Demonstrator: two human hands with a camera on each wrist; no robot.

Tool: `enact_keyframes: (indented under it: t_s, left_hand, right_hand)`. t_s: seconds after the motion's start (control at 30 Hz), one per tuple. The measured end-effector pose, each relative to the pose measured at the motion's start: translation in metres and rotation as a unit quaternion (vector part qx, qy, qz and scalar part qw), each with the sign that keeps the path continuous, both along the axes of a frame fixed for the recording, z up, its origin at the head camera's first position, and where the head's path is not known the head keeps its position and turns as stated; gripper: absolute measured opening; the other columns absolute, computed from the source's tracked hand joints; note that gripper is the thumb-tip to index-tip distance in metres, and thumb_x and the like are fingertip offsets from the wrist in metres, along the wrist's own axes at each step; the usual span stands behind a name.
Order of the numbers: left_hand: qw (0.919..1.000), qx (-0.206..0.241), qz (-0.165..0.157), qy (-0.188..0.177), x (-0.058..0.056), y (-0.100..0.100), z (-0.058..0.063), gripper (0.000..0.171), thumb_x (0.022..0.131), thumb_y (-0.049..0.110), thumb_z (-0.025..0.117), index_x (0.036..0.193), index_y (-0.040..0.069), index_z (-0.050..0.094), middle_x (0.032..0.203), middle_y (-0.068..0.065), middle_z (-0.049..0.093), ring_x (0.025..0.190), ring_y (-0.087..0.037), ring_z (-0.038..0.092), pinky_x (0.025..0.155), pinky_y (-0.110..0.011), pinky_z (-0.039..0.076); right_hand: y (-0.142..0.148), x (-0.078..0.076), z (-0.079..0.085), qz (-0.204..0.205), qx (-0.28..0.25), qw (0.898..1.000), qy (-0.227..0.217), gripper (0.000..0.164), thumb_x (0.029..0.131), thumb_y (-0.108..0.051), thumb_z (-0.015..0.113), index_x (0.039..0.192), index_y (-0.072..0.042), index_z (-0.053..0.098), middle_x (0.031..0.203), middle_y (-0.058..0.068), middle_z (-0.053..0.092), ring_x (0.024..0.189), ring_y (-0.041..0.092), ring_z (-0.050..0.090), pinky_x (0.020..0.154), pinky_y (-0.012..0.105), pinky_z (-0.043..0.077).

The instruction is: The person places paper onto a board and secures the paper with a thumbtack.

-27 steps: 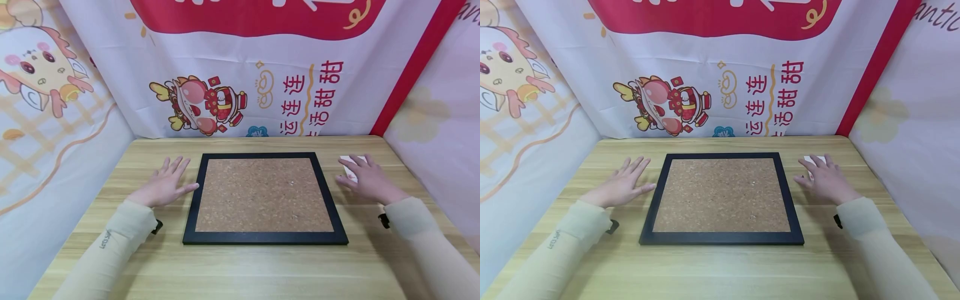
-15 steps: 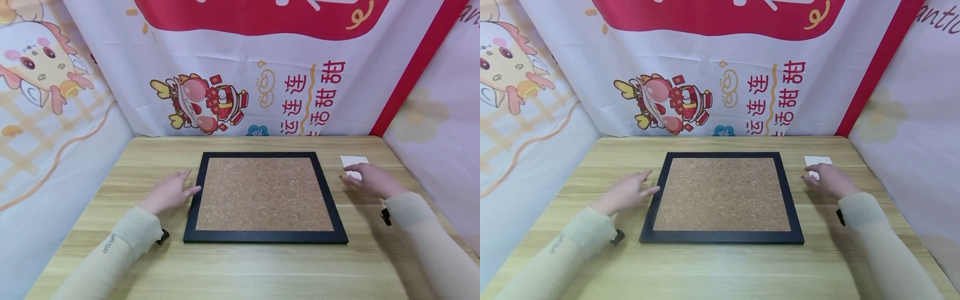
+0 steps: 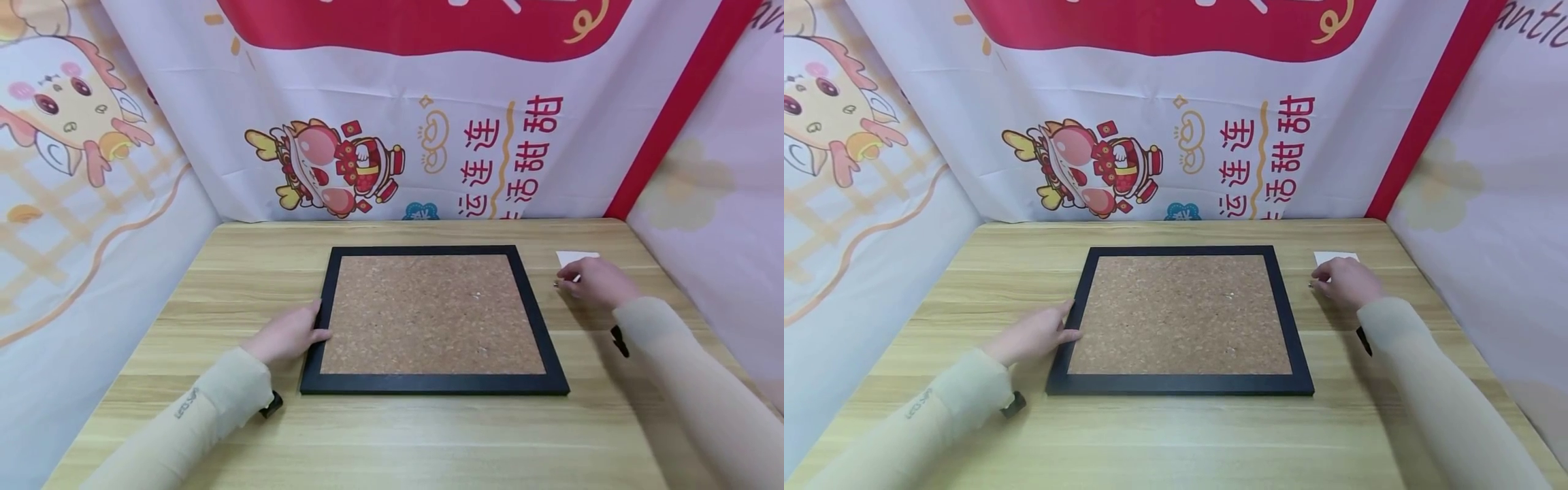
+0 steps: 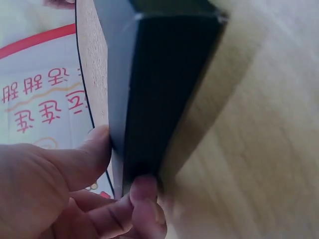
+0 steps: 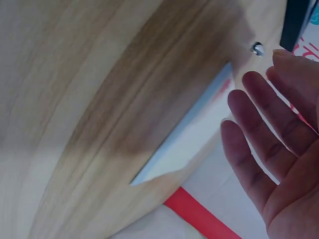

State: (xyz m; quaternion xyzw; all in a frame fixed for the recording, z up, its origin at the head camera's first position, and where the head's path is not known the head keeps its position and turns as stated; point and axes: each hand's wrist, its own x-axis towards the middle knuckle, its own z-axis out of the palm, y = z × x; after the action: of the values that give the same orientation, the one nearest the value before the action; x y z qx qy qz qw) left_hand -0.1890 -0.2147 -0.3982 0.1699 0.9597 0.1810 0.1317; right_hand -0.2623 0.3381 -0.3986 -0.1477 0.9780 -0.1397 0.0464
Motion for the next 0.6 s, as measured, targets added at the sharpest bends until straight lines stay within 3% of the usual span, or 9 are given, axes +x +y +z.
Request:
enact_keyframes:
  t_s: [0.17, 0.4, 0.6]
  left_hand:
    - [0.9991, 0.040, -0.002, -0.014, -0.004, -0.003, -0.006, 0.060, 0.098, 0.026, 0.063, 0.146, -0.002, 0.041, 0.138, -0.023, 0.054, 0.126, -0.034, 0.052, 0.103, -0.050, 0.042]
    - [0.9987, 0.043, 0.009, -0.025, -0.008, -0.004, -0.010, 0.061, 0.097, 0.028, 0.065, 0.146, 0.000, 0.042, 0.140, -0.023, 0.053, 0.129, -0.036, 0.050, 0.105, -0.052, 0.040]
    - [0.9977, 0.055, 0.016, -0.037, -0.007, -0.002, -0.009, 0.059, 0.097, 0.027, 0.065, 0.145, 0.000, 0.043, 0.138, -0.022, 0.054, 0.128, -0.035, 0.051, 0.104, -0.051, 0.040]
  right_hand:
    - [0.000, -0.008, -0.004, -0.008, 0.008, 1.000, -0.005, 0.021, 0.089, -0.010, 0.073, 0.106, 0.001, 0.074, 0.095, 0.015, 0.072, 0.086, 0.027, 0.065, 0.081, 0.051, 0.052]
    - [0.021, -0.024, -0.006, -0.007, -0.002, 1.000, 0.005, 0.016, 0.089, -0.008, 0.071, 0.099, 0.005, 0.073, 0.089, 0.016, 0.072, 0.080, 0.029, 0.064, 0.079, 0.053, 0.050]
    - [0.048, -0.037, -0.010, -0.079, 0.008, 0.997, 0.012, 0.027, 0.091, -0.013, 0.065, 0.101, 0.012, 0.068, 0.093, 0.027, 0.068, 0.081, 0.036, 0.062, 0.073, 0.051, 0.049]
